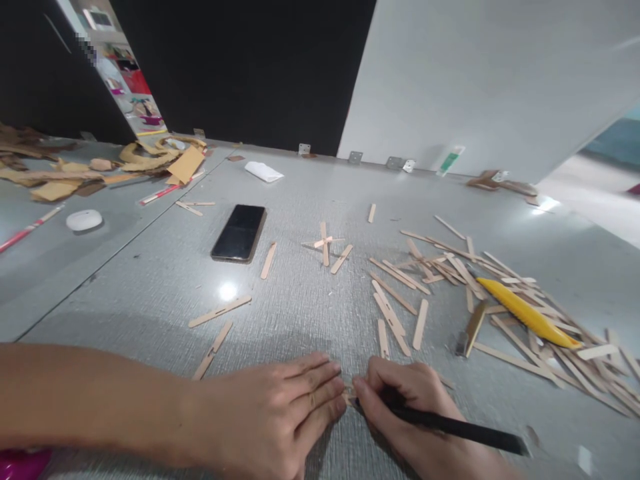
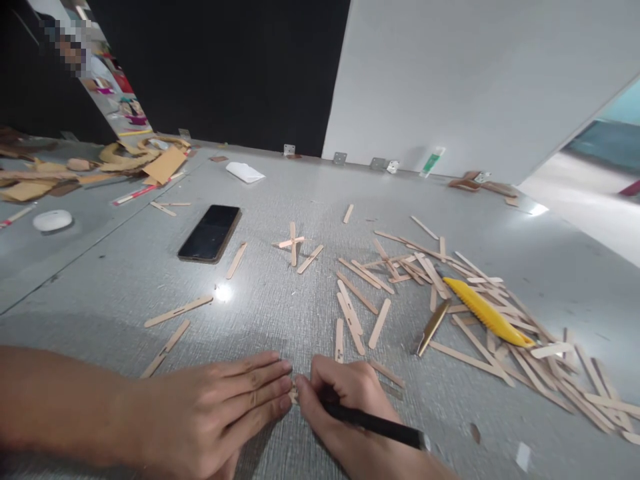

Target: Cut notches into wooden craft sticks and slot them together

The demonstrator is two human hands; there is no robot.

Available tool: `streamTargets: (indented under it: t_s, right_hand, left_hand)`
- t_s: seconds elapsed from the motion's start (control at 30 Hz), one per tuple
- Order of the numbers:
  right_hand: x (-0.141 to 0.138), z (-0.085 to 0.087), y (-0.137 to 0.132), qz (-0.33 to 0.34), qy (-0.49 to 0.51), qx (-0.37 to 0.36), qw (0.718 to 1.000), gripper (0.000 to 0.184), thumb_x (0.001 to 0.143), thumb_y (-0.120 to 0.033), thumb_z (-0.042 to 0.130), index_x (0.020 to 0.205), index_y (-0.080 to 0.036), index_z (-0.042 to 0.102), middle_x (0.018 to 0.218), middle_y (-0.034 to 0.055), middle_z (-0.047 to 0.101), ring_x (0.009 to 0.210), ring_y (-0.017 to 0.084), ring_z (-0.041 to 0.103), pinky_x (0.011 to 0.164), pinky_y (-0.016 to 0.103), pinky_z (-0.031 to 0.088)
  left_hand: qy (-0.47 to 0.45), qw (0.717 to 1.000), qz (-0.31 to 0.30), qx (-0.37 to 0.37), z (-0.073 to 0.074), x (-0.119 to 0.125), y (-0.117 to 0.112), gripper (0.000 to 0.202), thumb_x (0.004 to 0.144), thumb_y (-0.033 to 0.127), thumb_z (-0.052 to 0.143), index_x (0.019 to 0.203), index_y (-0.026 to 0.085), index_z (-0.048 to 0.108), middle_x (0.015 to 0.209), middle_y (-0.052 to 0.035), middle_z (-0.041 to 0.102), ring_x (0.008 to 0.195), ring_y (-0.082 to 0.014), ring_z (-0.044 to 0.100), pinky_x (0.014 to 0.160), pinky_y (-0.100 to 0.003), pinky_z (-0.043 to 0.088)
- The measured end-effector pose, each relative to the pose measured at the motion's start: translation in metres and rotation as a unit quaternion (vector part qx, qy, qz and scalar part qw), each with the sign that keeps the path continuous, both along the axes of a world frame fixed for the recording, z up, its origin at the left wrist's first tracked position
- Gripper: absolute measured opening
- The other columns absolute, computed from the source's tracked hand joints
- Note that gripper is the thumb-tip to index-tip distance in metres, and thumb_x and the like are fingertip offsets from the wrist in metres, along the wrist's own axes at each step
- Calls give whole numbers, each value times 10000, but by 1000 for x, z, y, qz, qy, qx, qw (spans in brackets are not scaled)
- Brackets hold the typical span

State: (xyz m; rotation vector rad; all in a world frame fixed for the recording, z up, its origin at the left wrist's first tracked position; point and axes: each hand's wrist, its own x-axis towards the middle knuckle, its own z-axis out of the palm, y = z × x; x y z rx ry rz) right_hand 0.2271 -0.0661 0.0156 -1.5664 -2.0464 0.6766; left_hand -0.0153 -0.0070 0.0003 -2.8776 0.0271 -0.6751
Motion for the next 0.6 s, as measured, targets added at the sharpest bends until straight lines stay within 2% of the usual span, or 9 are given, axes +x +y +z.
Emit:
streamTargets:
  t_s: [0.17, 0.47, 0.6]
  right_hand:
    - [1, 2, -2, 6, -10, -4, 1000, 418, 1059, -356, 496, 699, -261, 306, 607, -57, 374, 558, 147, 401, 497, 246, 354]
    - [-1, 2, 0, 13, 37, -32, 999, 449, 1068, -303, 505, 712, -263, 235, 623, -85, 263, 555, 136, 274, 495, 276, 255]
    - [-2, 3, 0, 17, 57, -43, 997, 442, 1064, -296, 493, 712, -267, 227, 626, -88, 258, 555, 133, 260, 496, 287, 240]
  left_hand:
    - [2, 1000, -4, -11, 1, 1, 0, 489, 1057, 280, 468, 1335, -65, 676, 1360, -220, 722, 1309, -339, 679, 1223, -459, 463]
    - [-2, 1000, -4, -4, 1, 0, 1, 492, 1052, 281, 453, 1321, -55, 691, 1349, -214, 730, 1296, -331, 690, 1213, -452, 473]
    - [3, 1000, -4, -7, 1, 0, 1, 491, 1037, 269, 467, 1332, -58, 685, 1353, -218, 727, 1305, -335, 683, 1219, -456, 466]
